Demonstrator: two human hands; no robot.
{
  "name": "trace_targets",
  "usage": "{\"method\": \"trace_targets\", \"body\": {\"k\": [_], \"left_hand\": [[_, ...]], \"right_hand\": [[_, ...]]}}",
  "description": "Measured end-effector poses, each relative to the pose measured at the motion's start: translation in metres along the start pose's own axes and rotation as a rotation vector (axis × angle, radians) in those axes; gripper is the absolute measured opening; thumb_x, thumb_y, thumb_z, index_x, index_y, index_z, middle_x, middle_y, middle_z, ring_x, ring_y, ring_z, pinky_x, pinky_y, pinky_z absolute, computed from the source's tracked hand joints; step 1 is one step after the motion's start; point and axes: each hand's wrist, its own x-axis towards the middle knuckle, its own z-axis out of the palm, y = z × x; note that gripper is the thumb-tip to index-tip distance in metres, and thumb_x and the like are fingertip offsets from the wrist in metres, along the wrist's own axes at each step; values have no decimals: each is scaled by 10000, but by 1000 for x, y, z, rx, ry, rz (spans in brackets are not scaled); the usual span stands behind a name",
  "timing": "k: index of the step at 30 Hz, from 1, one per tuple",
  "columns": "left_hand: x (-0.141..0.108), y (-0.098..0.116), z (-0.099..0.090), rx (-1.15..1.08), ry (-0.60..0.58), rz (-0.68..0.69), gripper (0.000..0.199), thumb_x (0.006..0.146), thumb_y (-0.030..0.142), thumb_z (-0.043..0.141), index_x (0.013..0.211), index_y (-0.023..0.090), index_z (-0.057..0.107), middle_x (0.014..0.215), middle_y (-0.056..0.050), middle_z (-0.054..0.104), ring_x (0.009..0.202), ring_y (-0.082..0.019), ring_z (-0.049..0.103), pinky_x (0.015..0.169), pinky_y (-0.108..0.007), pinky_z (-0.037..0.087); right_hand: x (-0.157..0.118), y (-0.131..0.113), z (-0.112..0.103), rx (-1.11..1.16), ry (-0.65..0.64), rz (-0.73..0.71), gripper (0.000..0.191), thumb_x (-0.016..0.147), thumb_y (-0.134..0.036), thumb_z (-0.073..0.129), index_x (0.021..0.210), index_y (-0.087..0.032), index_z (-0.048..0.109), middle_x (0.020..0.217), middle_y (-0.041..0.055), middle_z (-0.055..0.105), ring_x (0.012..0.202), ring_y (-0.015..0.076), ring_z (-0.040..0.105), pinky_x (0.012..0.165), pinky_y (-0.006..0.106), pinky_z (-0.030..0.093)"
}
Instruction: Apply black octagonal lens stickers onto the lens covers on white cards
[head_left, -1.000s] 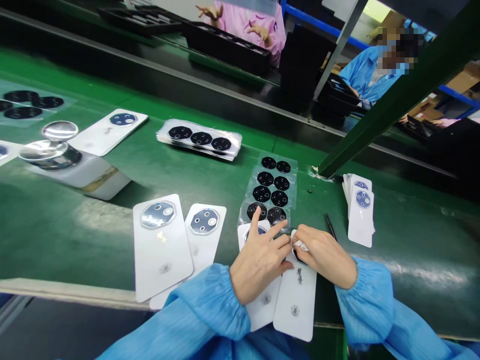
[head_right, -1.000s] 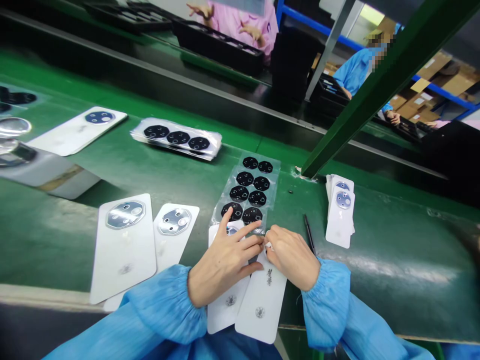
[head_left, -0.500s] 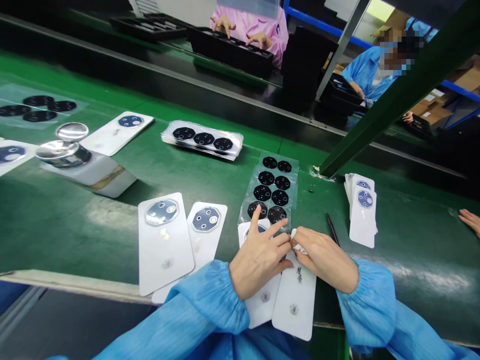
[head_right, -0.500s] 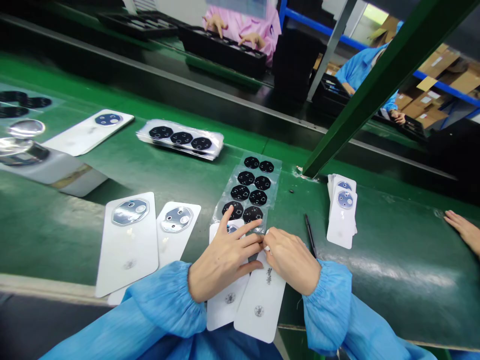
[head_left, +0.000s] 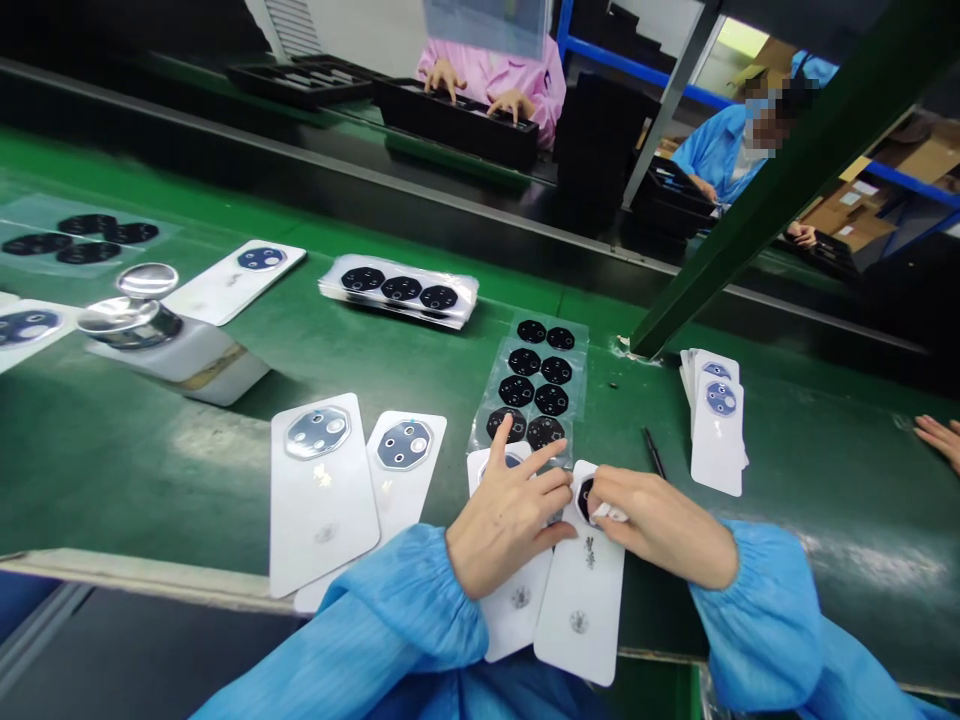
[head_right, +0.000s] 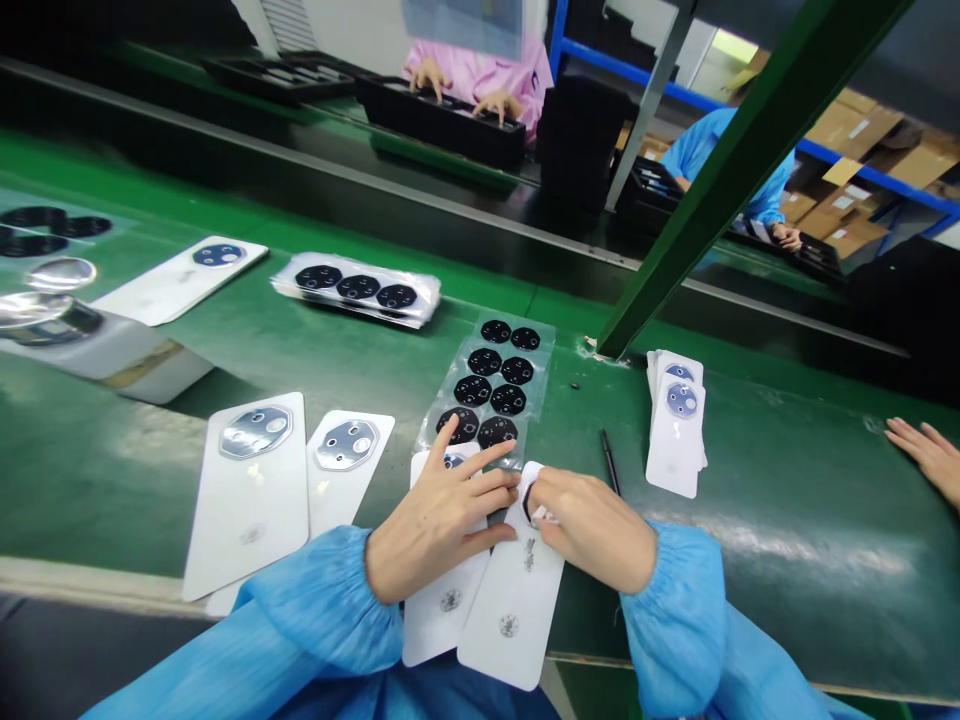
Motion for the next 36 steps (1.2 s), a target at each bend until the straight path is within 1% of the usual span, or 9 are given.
{"method": "trace_targets", "body": {"k": [4,7,10,13,18,26,29,34,36], "left_hand": [[0,-1,0,-11,-1,-6,193,819,373,670,883,200,613,965,29,690,1264,-242,464,1120,-568,-115],[1,-1,0,-28,-4,-7,188,831,382,655,907,214,620,957,27,694,1266,-239,465,1116,-576,-114],[1,-1,0,-31,-7,-10,195,828,383,659,910,210,621,948,24,696,1266,-240,466,1116,-576,-107],[1,-1,0,-27,-9,-18,200,826,381,661,930,215,622,961,22,698,1265,-242,467,1118,-579,-93],[0,-1,1,-38,-4,-11,179,838,380,645,917,221,629,998,13,700,1263,-247,469,1112,-592,-98],[0,-2,0,-35,-15,-12,192,820,363,673,922,211,613,1007,24,698,1274,-228,457,1115,-555,-123],[-1,-2,0,-35,-15,-14,189,820,361,673,927,217,615,1000,28,698,1273,-225,459,1112,-555,-131],[0,0,0,-19,-17,-7,178,826,356,664,891,201,608,984,14,696,1270,-233,463,1114,-561,-118],[1,0,-1,-19,-21,-6,174,832,350,658,911,204,608,980,12,696,1270,-236,462,1111,-564,-121]], "right_hand": [[-2,6,-2,75,140,72,132,868,-74,486,837,-198,520,813,-5,553,707,141,557,641,256,435],[5,7,8,53,150,27,134,858,-66,493,843,-196,522,824,2,557,732,149,555,665,266,443],[11,6,18,-47,147,-12,123,849,-65,497,848,-183,530,846,26,564,772,174,556,681,292,455],[12,5,21,-135,133,-43,131,836,-52,491,842,-176,533,861,43,568,805,195,559,684,309,463],[8,4,18,-126,96,-80,142,828,-46,486,829,-184,522,852,35,571,798,186,560,677,298,466],[14,2,14,-192,46,-6,134,818,-41,487,828,-159,549,834,48,577,784,191,565,695,305,465],[15,0,11,-191,9,-14,146,810,-34,486,815,-165,549,824,37,578,769,177,566,685,284,456],[21,-4,4,-232,-60,64,131,815,-56,481,807,-154,567,826,52,591,765,187,582,677,293,448],[24,-6,4,-239,-70,68,134,809,-52,480,802,-148,573,823,59,595,767,194,589,676,299,447]]}}
